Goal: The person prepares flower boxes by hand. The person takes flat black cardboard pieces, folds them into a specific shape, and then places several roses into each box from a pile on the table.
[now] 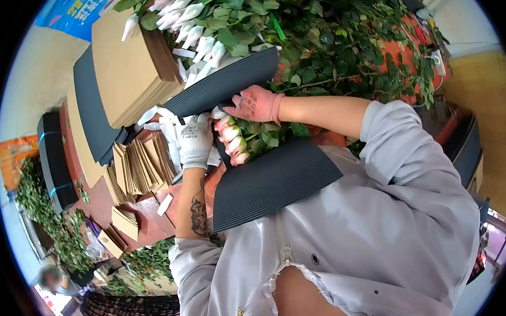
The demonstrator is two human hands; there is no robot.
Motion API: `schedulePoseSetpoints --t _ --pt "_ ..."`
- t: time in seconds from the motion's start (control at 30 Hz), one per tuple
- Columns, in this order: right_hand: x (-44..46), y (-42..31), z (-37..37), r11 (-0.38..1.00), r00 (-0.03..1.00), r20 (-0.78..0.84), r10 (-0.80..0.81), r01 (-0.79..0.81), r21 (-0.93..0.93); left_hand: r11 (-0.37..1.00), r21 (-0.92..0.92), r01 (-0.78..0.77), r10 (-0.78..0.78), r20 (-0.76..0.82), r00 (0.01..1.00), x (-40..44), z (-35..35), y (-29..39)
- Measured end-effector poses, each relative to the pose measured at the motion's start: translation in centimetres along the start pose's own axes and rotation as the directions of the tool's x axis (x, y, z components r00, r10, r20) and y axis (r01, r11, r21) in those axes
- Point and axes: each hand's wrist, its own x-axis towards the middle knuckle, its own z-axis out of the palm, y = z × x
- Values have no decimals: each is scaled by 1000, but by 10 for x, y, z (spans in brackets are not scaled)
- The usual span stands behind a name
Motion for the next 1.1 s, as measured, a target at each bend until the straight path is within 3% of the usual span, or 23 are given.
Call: schedulePoseSetpoints --t 0.1,0.23,0.33,0.43,0.47,0.53,0.6,0.67,0.73,0.77,0.8,0.87,0.93,0.97,1.0,1.07,1.1 --pt "-1 3 6 995 990 -128 -67 57 -82 995 96 7 -6 -12 1000 -4 -12 6" --pt "1 4 14 999 994 -105 -38 36 -25 990 128 -54 59 -39 997 -10 -20 -5" --pt "2 5 17 994 982 -157 -106 101 -37 987 138 -79 86 -41 995 -13 -24 -7" --pt "-1 5 11 997 988 -137 -77 78 5 953 299 57 -94 113 989 -15 -35 -23" --pt "-2 6 14 997 987 -142 -73 75 9 972 212 97 -121 104 987 -20 -46 -33" --pt "-1 6 20 990 939 -320 -125 97 -104 942 266 207 -245 120 962 -31 -67 -35" --pt "1 4 25 994 945 -307 -109 94 -62 957 184 226 -251 129 959 -34 -84 -22" --pt "5 3 22 994 951 -290 -109 102 -37 990 -77 -114 119 73 990 -29 -86 13" --pt "2 2 14 998 949 -314 -29 46 47 989 -47 -137 143 185 972 -21 -70 46" --pt "3 4 23 995 946 -318 -61 82 54 990 21 -137 129 230 965 -15 -60 56" --pt "4 3 33 997 912 -404 -74 71 -23 982 97 -159 130 260 957 -12 -48 57" --pt "-14 3 -23 964 996 -1 84 -81 254 992 42 -122 106 266 958 -14 -28 48" --pt "-49 11 -42 931 963 -270 24 77 356 994 7 -109 103 293 951 -11 -32 48" --pt "-66 17 -73 900 984 -165 73 7 437 996 -12 -88 87 316 945 -10 -34 50" --pt "-86 25 -79 887 936 -286 206 -55 459 998 -27 -61 67 340 938 -9 -37 53" --pt "-110 59 -67 868 893 -281 350 -197 456 999 -27 -30 37 353 935 -10 -34 50" --pt "-122 74 -96 841 907 -8 422 -387 379 997 26 -74 62 326 943 -10 -31 48"
